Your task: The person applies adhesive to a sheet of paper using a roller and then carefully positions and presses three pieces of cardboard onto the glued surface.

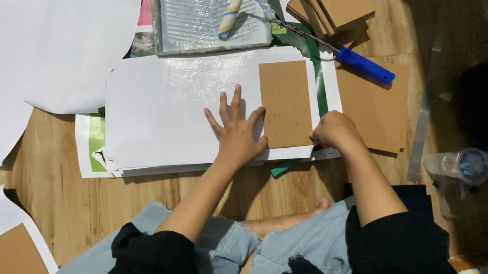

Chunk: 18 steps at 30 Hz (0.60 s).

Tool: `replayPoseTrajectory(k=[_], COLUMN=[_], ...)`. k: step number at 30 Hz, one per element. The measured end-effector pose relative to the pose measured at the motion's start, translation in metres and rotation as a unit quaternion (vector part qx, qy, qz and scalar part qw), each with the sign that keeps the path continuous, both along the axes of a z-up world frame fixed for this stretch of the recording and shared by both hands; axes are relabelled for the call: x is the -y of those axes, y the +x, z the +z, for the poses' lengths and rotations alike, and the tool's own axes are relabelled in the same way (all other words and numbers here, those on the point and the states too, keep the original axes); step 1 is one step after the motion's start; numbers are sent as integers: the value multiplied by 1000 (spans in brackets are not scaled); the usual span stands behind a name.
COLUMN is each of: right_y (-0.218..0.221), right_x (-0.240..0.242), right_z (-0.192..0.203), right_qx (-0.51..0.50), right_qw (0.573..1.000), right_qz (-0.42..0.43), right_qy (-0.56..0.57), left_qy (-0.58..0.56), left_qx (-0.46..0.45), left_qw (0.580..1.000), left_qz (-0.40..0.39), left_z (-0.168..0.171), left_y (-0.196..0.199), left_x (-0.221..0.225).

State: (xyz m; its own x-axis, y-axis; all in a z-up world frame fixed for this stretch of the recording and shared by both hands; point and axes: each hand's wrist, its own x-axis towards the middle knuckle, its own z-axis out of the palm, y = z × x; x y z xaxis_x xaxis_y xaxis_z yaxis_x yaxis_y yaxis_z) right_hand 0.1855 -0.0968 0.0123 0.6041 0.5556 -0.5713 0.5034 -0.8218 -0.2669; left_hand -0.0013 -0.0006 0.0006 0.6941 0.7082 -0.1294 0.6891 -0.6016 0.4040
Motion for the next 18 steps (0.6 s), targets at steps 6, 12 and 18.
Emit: replayPoseTrajectory(k=[6,12,18], right_y=[2,1,2], right_x=[2,3,3], right_z=[-12,-7,-13], right_qx=[-12,-14,12], right_qw=[1000,1000,999], right_qz=[-1,-3,25], right_qy=[11,18,15], left_qy=[-4,-1,4], left_qx=[1,0,0], left_qw=[1000,1000,1000], left_qz=[1,0,-1], left_z=[1,0,0], left_y=[-1,-1,-1], left_x=[-1,0,0])
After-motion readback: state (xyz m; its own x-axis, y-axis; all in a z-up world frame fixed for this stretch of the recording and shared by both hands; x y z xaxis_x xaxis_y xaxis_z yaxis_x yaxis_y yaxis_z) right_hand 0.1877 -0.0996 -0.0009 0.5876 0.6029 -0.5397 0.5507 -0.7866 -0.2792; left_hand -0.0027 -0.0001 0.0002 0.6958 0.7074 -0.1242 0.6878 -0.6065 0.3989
